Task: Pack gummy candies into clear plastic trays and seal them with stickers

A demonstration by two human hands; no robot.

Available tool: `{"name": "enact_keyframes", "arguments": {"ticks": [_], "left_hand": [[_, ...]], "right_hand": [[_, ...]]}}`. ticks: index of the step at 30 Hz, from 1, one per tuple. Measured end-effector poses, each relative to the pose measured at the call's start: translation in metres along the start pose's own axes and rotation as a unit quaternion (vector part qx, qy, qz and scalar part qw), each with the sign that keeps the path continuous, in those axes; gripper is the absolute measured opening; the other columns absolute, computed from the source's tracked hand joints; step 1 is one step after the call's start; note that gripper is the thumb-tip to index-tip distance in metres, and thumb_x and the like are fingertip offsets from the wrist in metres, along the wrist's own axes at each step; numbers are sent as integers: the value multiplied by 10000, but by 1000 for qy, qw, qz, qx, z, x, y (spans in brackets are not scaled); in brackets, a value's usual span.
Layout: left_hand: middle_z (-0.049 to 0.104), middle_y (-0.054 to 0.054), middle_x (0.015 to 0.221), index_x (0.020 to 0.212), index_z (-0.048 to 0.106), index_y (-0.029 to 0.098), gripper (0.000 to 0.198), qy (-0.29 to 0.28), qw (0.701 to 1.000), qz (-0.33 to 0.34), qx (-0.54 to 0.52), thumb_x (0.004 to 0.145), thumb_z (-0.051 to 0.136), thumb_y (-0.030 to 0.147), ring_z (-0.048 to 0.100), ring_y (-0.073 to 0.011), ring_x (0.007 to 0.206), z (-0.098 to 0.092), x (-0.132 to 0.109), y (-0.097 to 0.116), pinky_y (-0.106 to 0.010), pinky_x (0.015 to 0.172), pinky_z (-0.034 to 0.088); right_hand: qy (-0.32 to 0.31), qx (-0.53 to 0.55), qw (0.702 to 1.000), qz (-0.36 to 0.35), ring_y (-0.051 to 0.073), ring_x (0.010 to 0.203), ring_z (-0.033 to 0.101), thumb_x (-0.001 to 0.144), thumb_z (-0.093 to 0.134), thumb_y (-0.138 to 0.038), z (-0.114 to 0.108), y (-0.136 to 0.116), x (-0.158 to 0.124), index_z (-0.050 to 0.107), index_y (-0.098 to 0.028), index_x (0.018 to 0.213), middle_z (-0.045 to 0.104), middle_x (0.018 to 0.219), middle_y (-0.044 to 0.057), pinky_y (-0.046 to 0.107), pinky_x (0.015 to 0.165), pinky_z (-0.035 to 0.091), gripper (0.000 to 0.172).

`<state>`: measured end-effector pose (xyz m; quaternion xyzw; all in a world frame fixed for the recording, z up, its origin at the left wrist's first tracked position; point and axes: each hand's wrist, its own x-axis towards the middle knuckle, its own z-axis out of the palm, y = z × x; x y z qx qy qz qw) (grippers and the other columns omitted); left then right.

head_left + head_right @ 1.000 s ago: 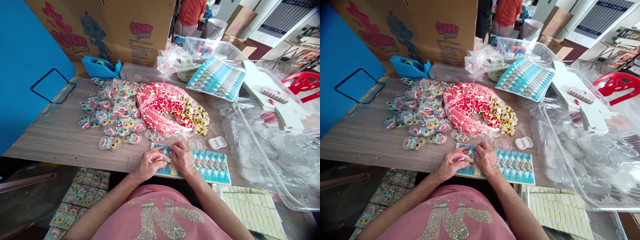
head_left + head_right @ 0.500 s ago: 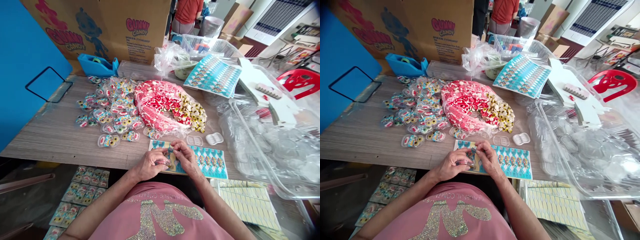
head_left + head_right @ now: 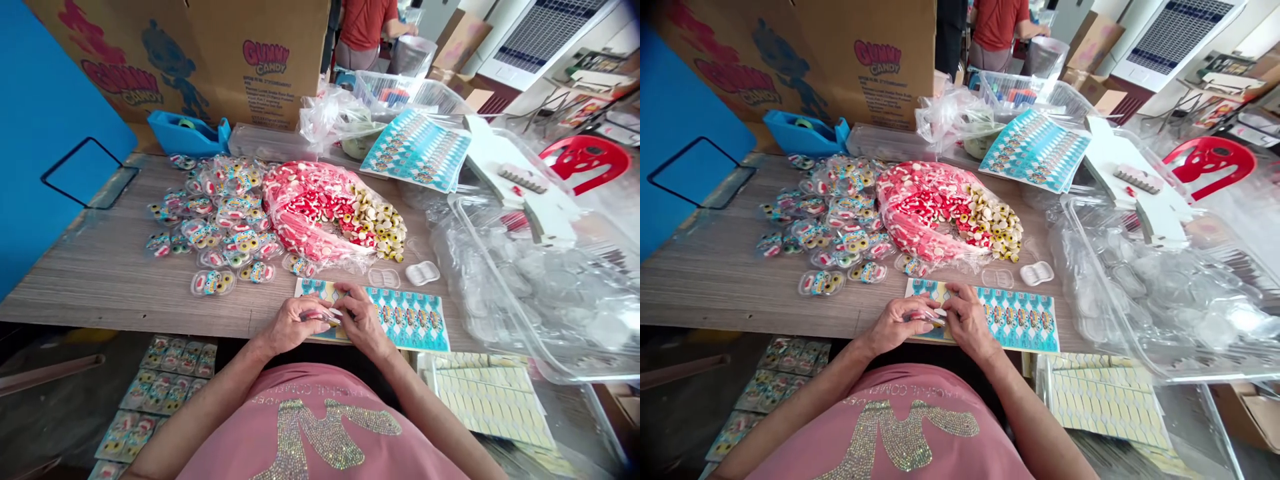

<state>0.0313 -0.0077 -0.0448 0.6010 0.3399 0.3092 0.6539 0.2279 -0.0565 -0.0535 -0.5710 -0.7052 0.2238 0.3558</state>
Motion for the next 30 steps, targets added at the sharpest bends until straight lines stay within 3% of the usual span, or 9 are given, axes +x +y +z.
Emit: {"name": "enact_keyframes", "arguments": {"ticks": [5,9,11,15,17,18,23,26,30], "left_hand": [[756,-70,1103,804,779,187,123,142,959,-77,-232,694,786,240,691,-224,996,3,2,-1,-356,906,521],[759,-40,883,832,775,167,208,173,950,-96,-241,654,828,261,681,-157,769,8,6,-4,-290,751,536],[738,-28,778,825,770,159,234,178,947,-100,-248,635,838,278,661,-148,704,7,7,-5,-279,691,530],[721,-19,731,789,755,152,252,190,940,-95,-266,600,858,284,639,-131,656,10,9,4,-258,653,508],[714,-9,724,804,753,159,244,184,944,-87,-261,617,851,280,632,-123,655,15,11,15,-248,655,495],[712,-5,724,812,752,165,233,180,947,-79,-254,631,845,279,630,-121,660,18,12,21,-245,658,490],[733,-8,811,861,768,188,154,150,963,-2,-223,725,787,260,641,-141,783,30,16,52,-262,774,494],[735,-3,811,873,780,193,144,143,964,18,-225,741,777,249,640,-144,801,28,15,59,-258,793,491],[731,-23,779,907,783,177,210,148,960,1,-238,745,782,312,635,-133,695,17,10,57,-229,619,476]], "right_hand": [[18,74,997,4,248,1075,610,896,579,-200,-2,0,-5,700,-219,793,611,1202,95,415,888,515,160],[45,170,984,2,231,1001,623,884,614,-232,-22,-9,-21,738,-262,793,605,1222,76,389,803,533,156],[129,238,963,20,229,977,626,858,640,-229,-37,-16,-23,724,-274,783,623,1175,66,404,802,533,121],[363,335,866,69,176,820,635,832,661,-221,-58,-30,-4,666,-239,835,658,1022,48,347,701,533,19],[412,326,848,77,153,771,643,831,678,-219,-53,-38,13,642,-229,870,670,947,31,305,668,529,54],[412,313,853,72,151,777,652,837,678,-222,-47,-42,22,630,-233,892,672,932,26,301,677,535,74],[284,233,930,17,155,810,634,944,527,-297,-2,-59,59,574,-281,1103,650,1037,64,319,696,551,167],[293,171,940,-27,136,652,546,977,465,-280,13,-58,71,550,-303,1198,569,789,-8,299,629,509,238],[273,132,949,-87,133,539,451,969,478,-250,18,-47,79,394,-324,1410,485,674,-53,289,540,456,454]]}}
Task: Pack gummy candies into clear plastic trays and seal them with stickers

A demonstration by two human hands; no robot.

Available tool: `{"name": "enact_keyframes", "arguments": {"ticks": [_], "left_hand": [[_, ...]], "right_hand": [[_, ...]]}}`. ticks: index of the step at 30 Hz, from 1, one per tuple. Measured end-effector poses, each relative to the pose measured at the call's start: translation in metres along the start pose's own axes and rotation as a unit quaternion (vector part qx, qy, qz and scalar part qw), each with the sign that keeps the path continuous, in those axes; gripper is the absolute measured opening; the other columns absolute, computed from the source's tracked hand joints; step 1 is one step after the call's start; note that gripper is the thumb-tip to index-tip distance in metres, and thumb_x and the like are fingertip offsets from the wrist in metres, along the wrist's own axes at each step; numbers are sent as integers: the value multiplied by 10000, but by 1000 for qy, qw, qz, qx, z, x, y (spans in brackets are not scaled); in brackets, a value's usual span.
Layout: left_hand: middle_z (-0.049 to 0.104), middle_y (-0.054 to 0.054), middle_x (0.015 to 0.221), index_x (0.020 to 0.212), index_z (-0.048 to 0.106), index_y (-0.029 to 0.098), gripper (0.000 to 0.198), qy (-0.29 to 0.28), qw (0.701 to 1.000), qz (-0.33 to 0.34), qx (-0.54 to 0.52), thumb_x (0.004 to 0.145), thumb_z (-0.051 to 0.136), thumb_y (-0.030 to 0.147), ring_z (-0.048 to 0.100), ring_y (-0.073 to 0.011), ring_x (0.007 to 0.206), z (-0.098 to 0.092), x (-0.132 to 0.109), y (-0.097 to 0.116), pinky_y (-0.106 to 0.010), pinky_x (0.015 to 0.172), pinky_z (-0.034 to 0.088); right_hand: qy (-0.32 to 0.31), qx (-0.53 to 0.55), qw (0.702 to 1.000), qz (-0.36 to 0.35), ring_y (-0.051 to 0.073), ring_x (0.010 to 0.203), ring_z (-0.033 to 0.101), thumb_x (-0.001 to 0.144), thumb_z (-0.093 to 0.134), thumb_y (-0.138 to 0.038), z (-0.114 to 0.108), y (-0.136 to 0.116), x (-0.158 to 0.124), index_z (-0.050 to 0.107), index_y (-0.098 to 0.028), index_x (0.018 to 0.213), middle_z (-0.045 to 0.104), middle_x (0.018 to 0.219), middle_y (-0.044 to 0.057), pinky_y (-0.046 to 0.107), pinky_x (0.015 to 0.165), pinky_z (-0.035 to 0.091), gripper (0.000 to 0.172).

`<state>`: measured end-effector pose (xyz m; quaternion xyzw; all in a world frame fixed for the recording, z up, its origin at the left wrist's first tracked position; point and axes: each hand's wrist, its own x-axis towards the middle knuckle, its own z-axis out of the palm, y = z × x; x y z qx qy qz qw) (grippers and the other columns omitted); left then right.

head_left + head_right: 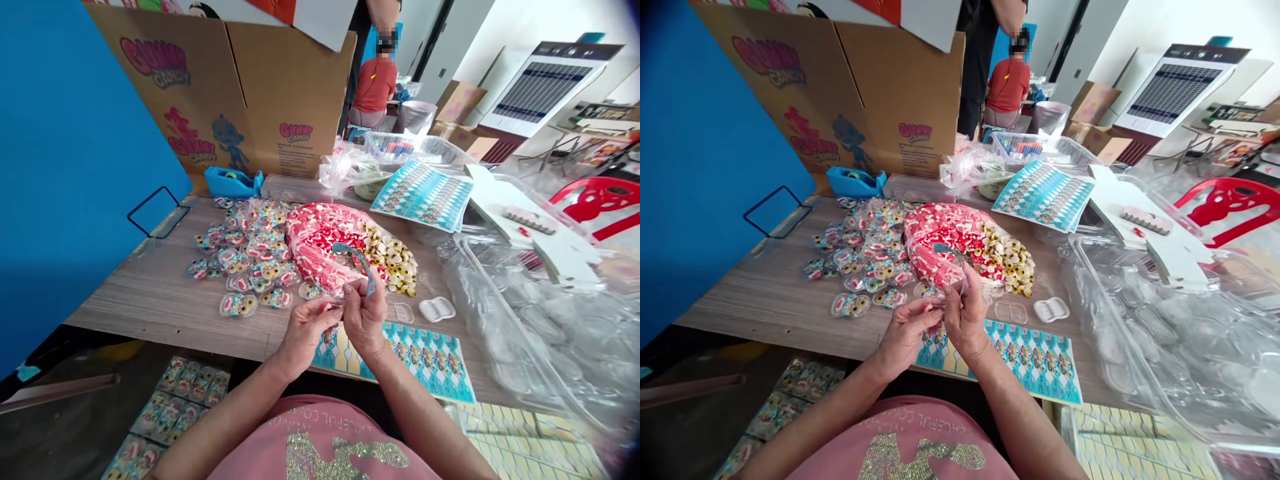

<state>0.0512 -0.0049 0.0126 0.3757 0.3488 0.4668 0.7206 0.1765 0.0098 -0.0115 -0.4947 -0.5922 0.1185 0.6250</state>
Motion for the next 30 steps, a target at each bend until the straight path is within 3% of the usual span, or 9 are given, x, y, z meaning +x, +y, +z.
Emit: {"name": "enact_keyframes", "arguments": {"ticks": [6,11,14,18,20,23,25,27,30], "left_hand": [[755,-80,782,891,773,138,299,1,999,-39,28,726,789,387,685,-170,616,-14,2,11,-281,573,541],[715,-64,646,791,749,127,217,-4,998,-15,64,707,769,326,644,-155,528,-15,13,13,-240,459,468],[688,-49,592,770,742,133,180,8,997,2,80,702,753,300,612,-142,489,-15,20,15,-240,444,446],[674,-35,562,758,746,145,163,29,995,11,93,684,746,290,542,-102,431,-19,27,23,-218,406,372],[673,-29,572,734,751,150,146,40,994,13,100,656,751,274,535,-93,446,-20,31,28,-205,397,329],[677,-24,602,694,744,149,131,38,992,11,119,645,752,271,530,-81,479,-18,34,34,-201,432,352],[666,-11,599,700,741,147,128,31,992,6,124,648,744,264,519,-73,481,-16,34,35,-200,452,364],[646,1,584,716,741,144,121,24,992,-2,122,652,723,246,511,-70,477,-15,34,34,-197,455,352],[624,2,576,737,746,135,134,13,994,-18,104,658,702,235,513,-74,483,-16,32,31,-196,452,324]], "right_hand": [[-18,15,1000,-16,133,568,474,961,500,-221,-1,13,4,332,-338,1450,501,705,-44,282,534,456,530],[-22,19,999,-19,137,593,494,958,521,-235,7,14,7,338,-331,1441,499,704,-44,284,553,472,525],[17,60,998,10,134,655,536,946,548,-267,6,11,16,464,-313,1339,569,816,-9,283,591,492,405],[58,114,990,64,164,820,607,908,617,-312,-18,3,39,612,-261,1110,643,1025,53,333,734,529,208],[-1,126,989,72,203,948,620,884,655,-325,-34,-4,51,647,-253,1001,647,1126,68,388,835,531,137],[-170,105,978,63,264,1205,546,852,694,-315,-46,-17,59,674,-258,871,597,1279,60,485,1027,447,64],[-256,77,961,70,275,1261,515,854,684,-303,-45,-22,57,687,-263,848,574,1313,56,502,1060,415,40],[-287,58,953,81,282,1255,523,861,663,-295,-40,-23,52,692,-258,834,569,1311,63,508,1045,420,54],[-278,40,957,76,292,1254,524,854,658,-271,-32,-19,45,681,-247,794,570,1297,69,523,1047,402,69]]}}
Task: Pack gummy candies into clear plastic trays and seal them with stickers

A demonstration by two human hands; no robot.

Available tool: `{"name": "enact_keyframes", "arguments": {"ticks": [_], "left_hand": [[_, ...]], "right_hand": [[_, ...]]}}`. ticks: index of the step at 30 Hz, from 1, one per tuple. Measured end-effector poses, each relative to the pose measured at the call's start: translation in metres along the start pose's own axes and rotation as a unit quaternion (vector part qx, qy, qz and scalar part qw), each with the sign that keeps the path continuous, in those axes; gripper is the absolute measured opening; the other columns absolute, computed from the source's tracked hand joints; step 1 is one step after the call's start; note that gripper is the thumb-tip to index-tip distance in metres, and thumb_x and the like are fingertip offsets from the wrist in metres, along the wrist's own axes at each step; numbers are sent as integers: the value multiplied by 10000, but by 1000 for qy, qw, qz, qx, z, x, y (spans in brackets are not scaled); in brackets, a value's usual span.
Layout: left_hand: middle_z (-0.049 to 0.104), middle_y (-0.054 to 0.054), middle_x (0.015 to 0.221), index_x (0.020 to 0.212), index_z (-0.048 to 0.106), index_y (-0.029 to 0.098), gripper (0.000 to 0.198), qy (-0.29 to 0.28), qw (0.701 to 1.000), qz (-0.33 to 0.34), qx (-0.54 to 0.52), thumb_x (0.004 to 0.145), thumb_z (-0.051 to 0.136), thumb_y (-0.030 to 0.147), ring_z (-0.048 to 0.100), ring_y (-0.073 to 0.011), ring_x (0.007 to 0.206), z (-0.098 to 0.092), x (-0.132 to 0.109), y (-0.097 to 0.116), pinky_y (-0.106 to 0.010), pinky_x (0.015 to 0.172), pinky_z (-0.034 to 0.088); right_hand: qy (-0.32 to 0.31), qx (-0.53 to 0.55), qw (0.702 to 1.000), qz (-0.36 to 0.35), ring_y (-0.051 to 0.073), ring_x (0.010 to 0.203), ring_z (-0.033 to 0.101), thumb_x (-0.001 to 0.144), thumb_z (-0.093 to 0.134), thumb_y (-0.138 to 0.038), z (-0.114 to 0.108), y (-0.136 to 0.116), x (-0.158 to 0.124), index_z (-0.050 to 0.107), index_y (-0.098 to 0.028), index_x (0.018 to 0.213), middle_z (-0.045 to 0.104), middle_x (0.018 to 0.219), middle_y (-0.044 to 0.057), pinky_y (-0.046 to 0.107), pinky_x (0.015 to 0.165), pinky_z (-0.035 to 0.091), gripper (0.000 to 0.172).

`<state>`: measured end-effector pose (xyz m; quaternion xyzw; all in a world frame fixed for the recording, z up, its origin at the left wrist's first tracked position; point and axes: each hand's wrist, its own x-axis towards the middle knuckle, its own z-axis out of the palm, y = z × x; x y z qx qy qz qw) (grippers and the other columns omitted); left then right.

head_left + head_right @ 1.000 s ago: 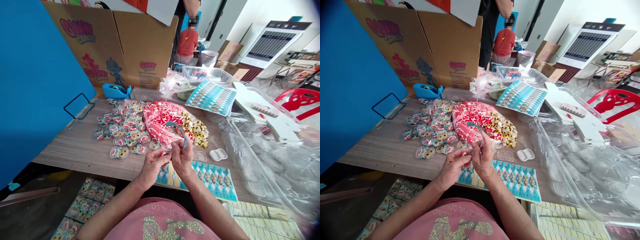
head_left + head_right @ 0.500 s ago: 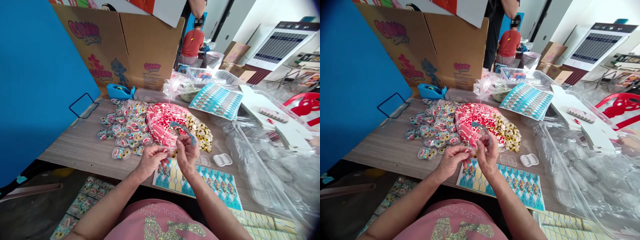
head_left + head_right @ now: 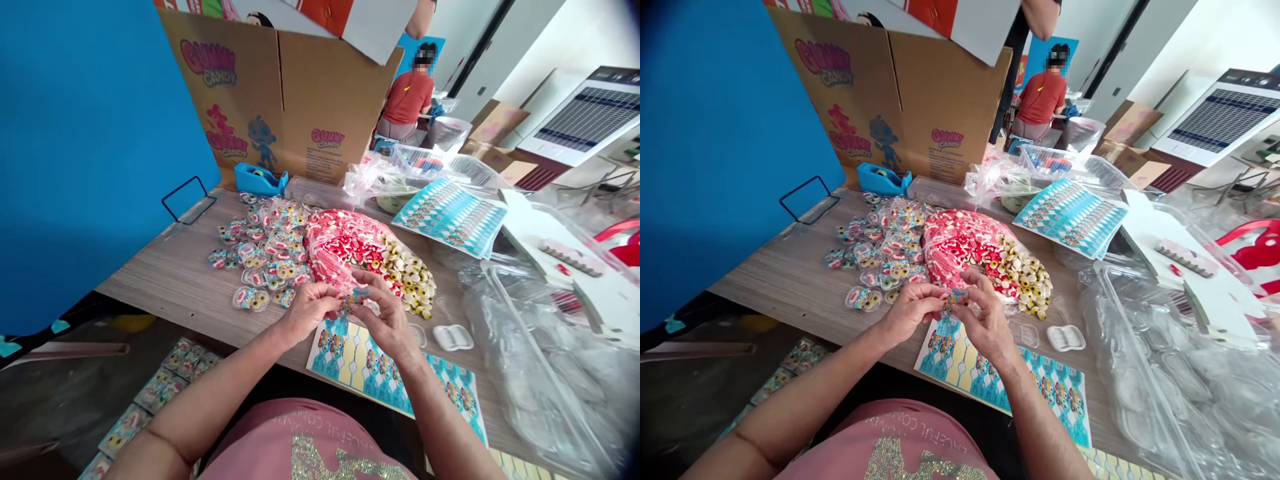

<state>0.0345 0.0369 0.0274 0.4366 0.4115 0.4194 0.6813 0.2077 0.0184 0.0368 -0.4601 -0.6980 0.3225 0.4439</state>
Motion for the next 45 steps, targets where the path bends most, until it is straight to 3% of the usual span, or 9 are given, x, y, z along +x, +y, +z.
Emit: {"name": "enact_keyframes", "arguments": {"ticks": [8,24,39,45], "left_hand": [[589,-10,592,734,733,113,223,-8,997,-10,-70,668,773,321,471,-69,498,-3,-5,-1,-207,453,255],[596,5,619,746,716,135,206,-11,999,44,29,737,721,340,503,-84,541,-8,-6,-11,-210,492,362],[627,4,635,726,718,145,167,12,999,33,8,714,730,311,534,-90,552,-8,-8,-12,-220,539,456],[663,-10,678,741,733,147,163,41,999,19,-2,692,758,301,574,-112,590,-9,-10,-18,-238,576,496]], "right_hand": [[59,-8,998,-7,287,1226,538,810,680,-231,11,7,-6,646,-236,732,595,1261,56,533,1043,373,86],[70,-43,996,-26,257,1144,573,801,643,-166,21,6,-8,611,-223,707,609,1216,58,489,992,421,115],[66,-40,997,-1,260,1078,616,790,644,-200,26,7,-8,620,-218,687,652,1147,77,457,936,458,108],[96,-126,987,-35,257,976,634,777,598,-151,35,0,-10,595,-222,670,672,1038,82,450,854,490,129]]}}
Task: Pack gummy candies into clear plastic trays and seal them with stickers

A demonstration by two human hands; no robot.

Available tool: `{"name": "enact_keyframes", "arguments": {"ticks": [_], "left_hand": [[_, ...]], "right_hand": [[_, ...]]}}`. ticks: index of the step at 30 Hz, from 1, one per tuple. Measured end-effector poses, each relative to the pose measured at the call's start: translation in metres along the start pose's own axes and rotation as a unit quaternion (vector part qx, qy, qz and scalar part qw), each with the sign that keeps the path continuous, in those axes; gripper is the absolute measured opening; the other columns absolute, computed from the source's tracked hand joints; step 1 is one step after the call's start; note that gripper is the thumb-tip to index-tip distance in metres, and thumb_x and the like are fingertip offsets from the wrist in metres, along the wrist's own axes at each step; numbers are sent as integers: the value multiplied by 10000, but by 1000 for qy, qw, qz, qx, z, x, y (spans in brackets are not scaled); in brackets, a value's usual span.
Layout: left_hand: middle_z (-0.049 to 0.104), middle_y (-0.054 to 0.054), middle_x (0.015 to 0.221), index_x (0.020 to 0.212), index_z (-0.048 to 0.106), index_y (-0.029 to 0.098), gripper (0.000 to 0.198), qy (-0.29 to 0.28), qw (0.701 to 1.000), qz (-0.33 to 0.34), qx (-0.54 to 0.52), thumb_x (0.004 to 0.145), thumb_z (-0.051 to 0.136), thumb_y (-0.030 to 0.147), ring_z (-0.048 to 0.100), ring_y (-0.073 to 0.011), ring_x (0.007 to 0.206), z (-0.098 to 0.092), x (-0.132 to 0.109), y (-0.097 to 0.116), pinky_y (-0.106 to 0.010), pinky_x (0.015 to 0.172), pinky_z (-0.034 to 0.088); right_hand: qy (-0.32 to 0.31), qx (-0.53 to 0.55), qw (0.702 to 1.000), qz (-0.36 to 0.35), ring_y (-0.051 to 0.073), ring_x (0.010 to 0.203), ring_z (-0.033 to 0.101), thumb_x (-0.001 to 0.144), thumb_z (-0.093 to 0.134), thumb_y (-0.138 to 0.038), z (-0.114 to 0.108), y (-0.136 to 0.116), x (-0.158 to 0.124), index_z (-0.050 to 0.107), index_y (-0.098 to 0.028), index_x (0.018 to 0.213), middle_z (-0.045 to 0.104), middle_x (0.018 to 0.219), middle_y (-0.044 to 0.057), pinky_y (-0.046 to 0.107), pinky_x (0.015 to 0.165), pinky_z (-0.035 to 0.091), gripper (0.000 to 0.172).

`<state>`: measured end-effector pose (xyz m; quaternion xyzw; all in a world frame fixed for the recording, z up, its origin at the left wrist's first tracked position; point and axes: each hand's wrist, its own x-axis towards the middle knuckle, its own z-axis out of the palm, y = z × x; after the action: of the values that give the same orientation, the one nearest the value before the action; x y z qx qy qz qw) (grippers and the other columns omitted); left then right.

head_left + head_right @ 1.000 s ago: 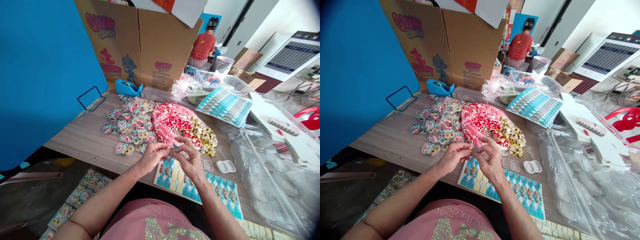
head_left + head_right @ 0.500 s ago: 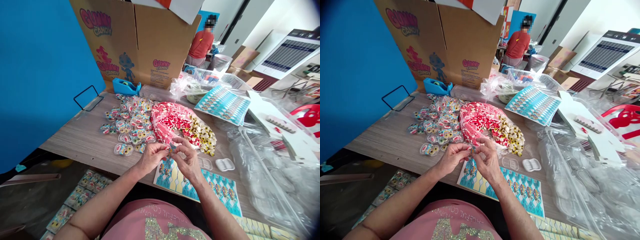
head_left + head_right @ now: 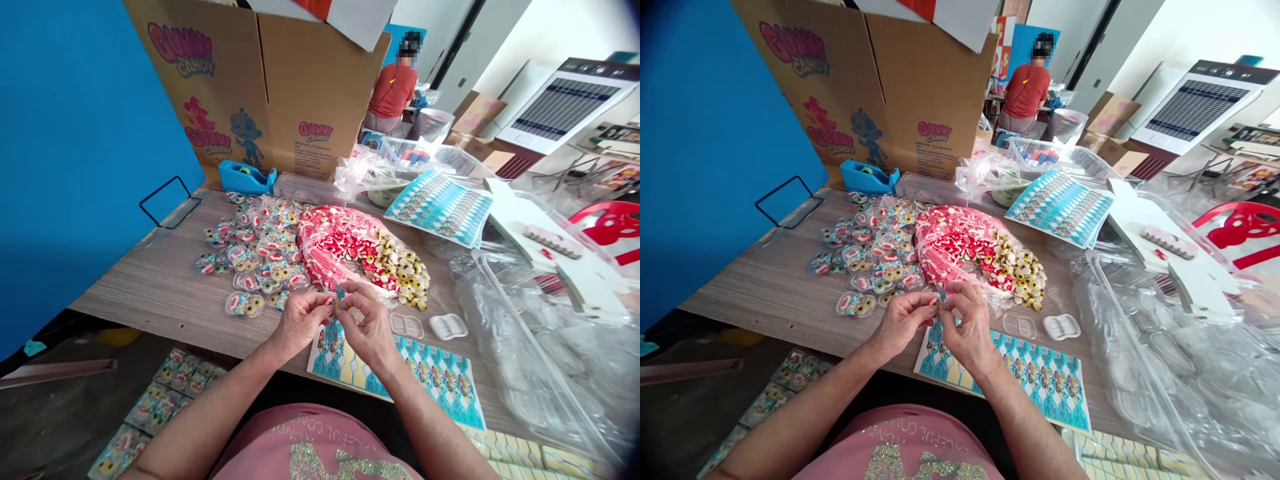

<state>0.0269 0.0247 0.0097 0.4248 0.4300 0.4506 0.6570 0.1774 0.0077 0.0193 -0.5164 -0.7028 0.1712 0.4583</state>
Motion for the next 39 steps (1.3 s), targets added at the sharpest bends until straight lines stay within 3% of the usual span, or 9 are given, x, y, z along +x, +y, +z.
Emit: {"name": "enact_keyframes", "arguments": {"ticks": [5,8,10,15,22,27,33,39], "left_hand": [[701,-24,730,784,749,155,160,24,999,31,16,729,738,306,595,-112,614,-5,-1,-5,-226,602,498],[703,-23,714,791,757,158,151,39,998,45,29,737,730,297,580,-104,585,-6,-2,-5,-213,576,479],[699,-21,700,787,759,158,157,37,998,36,22,729,737,301,577,-103,572,-5,-4,-5,-213,565,474],[700,-28,709,796,750,151,209,16,1000,4,-12,703,770,337,583,-110,581,3,-13,-3,-231,588,490],[629,-22,636,721,704,149,226,-9,997,50,64,769,719,370,525,-122,570,3,-30,-1,-246,567,453],[599,-18,630,728,693,161,220,-24,967,146,206,874,609,303,501,-125,587,-7,-39,1,-244,569,422],[681,-36,685,802,697,176,116,2,912,251,325,866,603,201,595,-143,623,-13,-47,7,-259,622,458],[740,-49,749,831,692,185,53,34,937,228,262,834,675,236,669,-159,660,-16,-51,1,-262,646,516]], "right_hand": [[59,-13,998,-4,261,1009,633,818,631,-194,9,2,-7,639,-237,811,672,1054,84,459,875,512,45],[118,15,993,23,256,1015,634,817,707,-241,9,6,-14,616,-261,1165,644,1162,100,452,848,538,360],[145,1,989,2,264,1047,624,825,706,-219,5,5,-19,562,-291,1272,618,1219,101,468,860,534,475],[119,-124,976,-131,290,1105,573,811,675,-113,-3,-3,-26,667,-360,1025,573,1281,40,517,914,473,327],[98,-157,971,-149,321,1179,518,804,693,-138,-8,2,-23,668,-427,1086,531,1361,3,542,970,402,405],[17,-170,972,-161,300,1145,537,855,686,-213,-20,-8,-15,695,-387,984,615,1261,4,514,932,395,216],[-112,-106,977,-150,271,1113,557,934,608,-296,-31,-14,-5,690,-323,978,685,1152,19,497,946,404,96],[-206,1,971,-121,248,1056,588,953,589,-336,-30,-15,-2,669,-265,1021,699,1039,49,462,939,454,127]]}}
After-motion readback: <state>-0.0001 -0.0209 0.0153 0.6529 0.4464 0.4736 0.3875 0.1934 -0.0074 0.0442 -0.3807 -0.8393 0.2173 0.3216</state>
